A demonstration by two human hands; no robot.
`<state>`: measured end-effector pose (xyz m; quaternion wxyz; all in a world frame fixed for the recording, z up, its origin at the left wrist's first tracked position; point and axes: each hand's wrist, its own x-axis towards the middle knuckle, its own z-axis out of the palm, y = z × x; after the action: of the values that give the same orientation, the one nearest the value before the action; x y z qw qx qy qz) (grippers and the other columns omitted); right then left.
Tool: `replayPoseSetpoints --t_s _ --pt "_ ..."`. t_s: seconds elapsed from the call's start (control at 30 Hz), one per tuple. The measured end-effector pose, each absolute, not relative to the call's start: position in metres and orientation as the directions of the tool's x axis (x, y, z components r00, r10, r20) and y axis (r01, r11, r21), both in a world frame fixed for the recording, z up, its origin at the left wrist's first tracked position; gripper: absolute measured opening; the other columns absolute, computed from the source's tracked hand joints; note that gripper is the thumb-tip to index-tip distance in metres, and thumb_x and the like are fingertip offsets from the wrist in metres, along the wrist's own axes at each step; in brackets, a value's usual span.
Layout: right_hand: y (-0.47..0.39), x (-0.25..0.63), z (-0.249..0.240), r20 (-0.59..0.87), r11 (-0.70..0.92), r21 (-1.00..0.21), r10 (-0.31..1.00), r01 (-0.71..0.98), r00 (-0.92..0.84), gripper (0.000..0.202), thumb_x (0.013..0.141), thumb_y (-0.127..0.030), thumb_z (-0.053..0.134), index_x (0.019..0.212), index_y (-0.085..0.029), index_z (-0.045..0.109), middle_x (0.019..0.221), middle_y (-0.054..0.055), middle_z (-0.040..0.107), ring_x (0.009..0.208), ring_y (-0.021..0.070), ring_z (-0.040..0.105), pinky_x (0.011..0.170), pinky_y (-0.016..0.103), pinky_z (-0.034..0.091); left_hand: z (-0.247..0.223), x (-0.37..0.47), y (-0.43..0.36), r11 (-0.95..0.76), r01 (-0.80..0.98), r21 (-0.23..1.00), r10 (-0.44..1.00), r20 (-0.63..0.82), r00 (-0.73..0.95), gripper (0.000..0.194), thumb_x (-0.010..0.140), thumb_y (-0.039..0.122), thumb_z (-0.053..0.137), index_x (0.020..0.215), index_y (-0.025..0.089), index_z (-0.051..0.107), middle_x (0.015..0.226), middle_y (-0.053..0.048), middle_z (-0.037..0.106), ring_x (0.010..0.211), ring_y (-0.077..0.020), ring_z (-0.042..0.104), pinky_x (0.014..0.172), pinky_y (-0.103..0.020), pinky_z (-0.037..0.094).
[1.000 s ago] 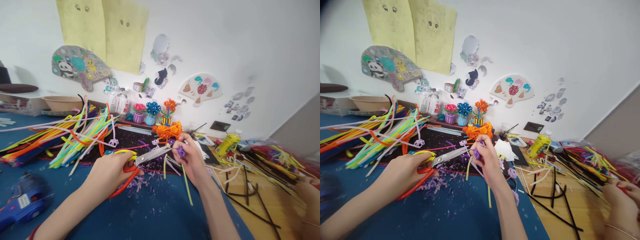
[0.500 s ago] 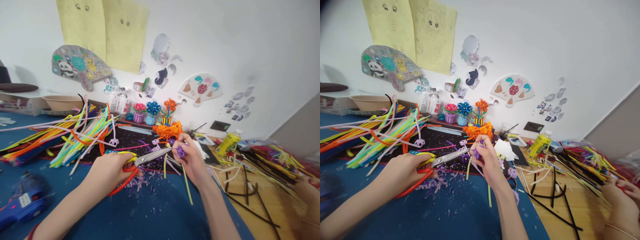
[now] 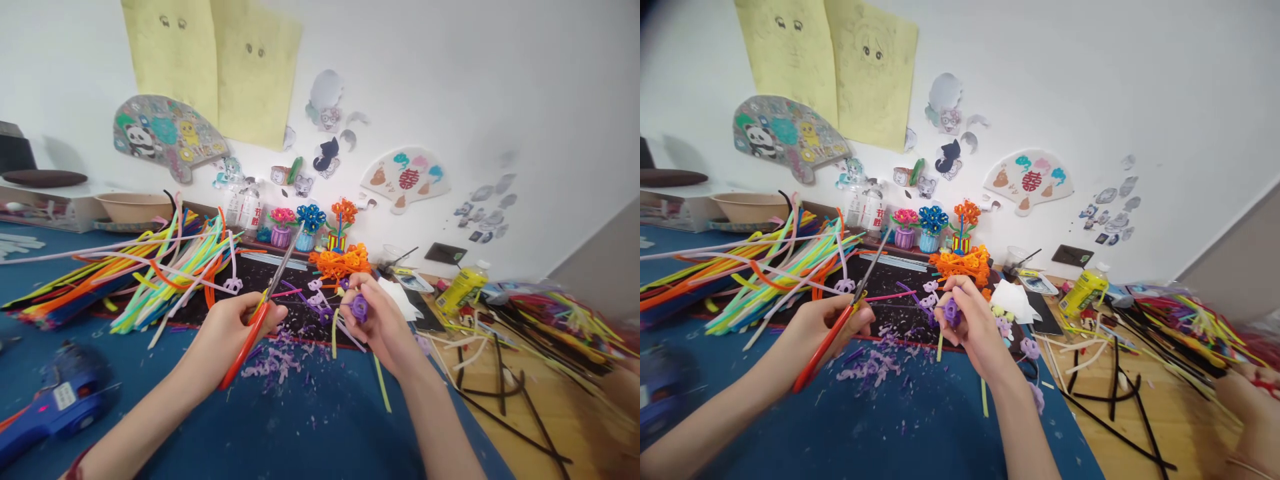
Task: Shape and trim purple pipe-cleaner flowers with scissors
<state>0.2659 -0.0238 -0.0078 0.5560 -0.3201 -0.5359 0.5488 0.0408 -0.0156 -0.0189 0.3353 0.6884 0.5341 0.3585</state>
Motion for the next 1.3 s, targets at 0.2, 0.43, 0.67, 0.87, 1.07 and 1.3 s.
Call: replayPoseSetpoints --t_s 0.2,0.43,0.67,0.87,1.07,1.3 --pt "-0.028 0.258 -0.012 0.170 0.084 -0.960 0.933 -0.268 -0.316 0.018 0.093 -0.042 0.043 0.095 -0.024 0.046 0.057 -0.006 0.050 0.039 0.0061 0.033 0.040 0.019 0.022 -0.005 0.051 -0.027 -0.118 0.212 0.970 0.988 0.093 0.123 0.033 0.072 0.050 0.060 0.071 0.018 0.055 0.048 0.007 0.049 0.041 -0.0067 0.039 0.040 -0.019 0.028" --pt "-0.024 0.263 -0.016 0.217 0.178 -0.973 0.922 -0.146 -0.321 0.020 0.082 -0.037 0.066 0.091 -0.021 0.058 0.071 -0.003 0.050 0.052 0.0060 0.044 0.047 0.019 0.032 -0.009 0.049 -0.026 -0.046 0.116 0.992 0.993 0.033 0.115 0.038 0.075 0.048 0.059 0.057 0.019 0.045 0.038 0.009 0.038 0.035 -0.0041 0.031 0.037 -0.017 0.022" --pt "-0.020 0.267 -0.016 0.222 0.228 -0.974 0.937 -0.009 -0.270 0.020 0.082 -0.034 0.065 0.096 -0.019 0.061 0.073 0.001 0.061 0.056 0.0097 0.057 0.051 0.021 0.041 -0.019 0.040 -0.017 -0.106 0.309 0.945 0.993 0.086 0.077 0.044 0.082 0.061 0.041 0.068 0.020 0.049 0.043 0.008 0.036 0.038 -0.0077 0.032 0.040 -0.020 0.026" --pt "-0.014 0.273 -0.018 0.260 0.254 -0.965 0.959 -0.064 -0.112 0.023 0.091 -0.043 0.049 0.095 -0.021 0.054 0.058 -0.004 0.055 0.040 0.0064 0.046 0.039 0.019 0.028 -0.017 0.033 -0.016 -0.295 0.789 0.539 0.927 0.361 0.100 0.032 0.084 0.053 0.038 0.091 0.022 0.042 0.067 0.001 0.056 0.059 -0.0181 0.054 0.053 -0.027 0.037" --pt "-0.013 0.275 -0.017 0.281 0.279 -0.959 0.958 -0.052 -0.048 0.026 0.092 -0.043 0.046 0.086 -0.019 0.055 0.050 -0.009 0.035 0.039 0.0040 0.025 0.038 0.019 0.015 -0.017 0.032 -0.015 -0.371 0.926 0.072 0.846 0.437 0.305 0.030 0.084 0.050 0.045 0.090 0.021 0.051 0.084 -0.006 0.066 0.079 -0.0259 0.063 0.061 -0.029 0.037" --pt "-0.012 0.277 -0.014 0.298 0.292 -0.948 0.954 -0.126 -0.025 0.024 0.089 -0.040 0.049 0.082 -0.019 0.057 0.053 -0.009 0.024 0.045 0.0057 0.017 0.042 0.019 0.013 -0.019 0.031 -0.011 -0.359 0.927 0.106 0.905 0.282 0.318 0.029 0.084 0.050 0.044 0.089 0.023 0.054 0.084 -0.004 0.071 0.077 -0.0262 0.067 0.051 -0.027 0.031"
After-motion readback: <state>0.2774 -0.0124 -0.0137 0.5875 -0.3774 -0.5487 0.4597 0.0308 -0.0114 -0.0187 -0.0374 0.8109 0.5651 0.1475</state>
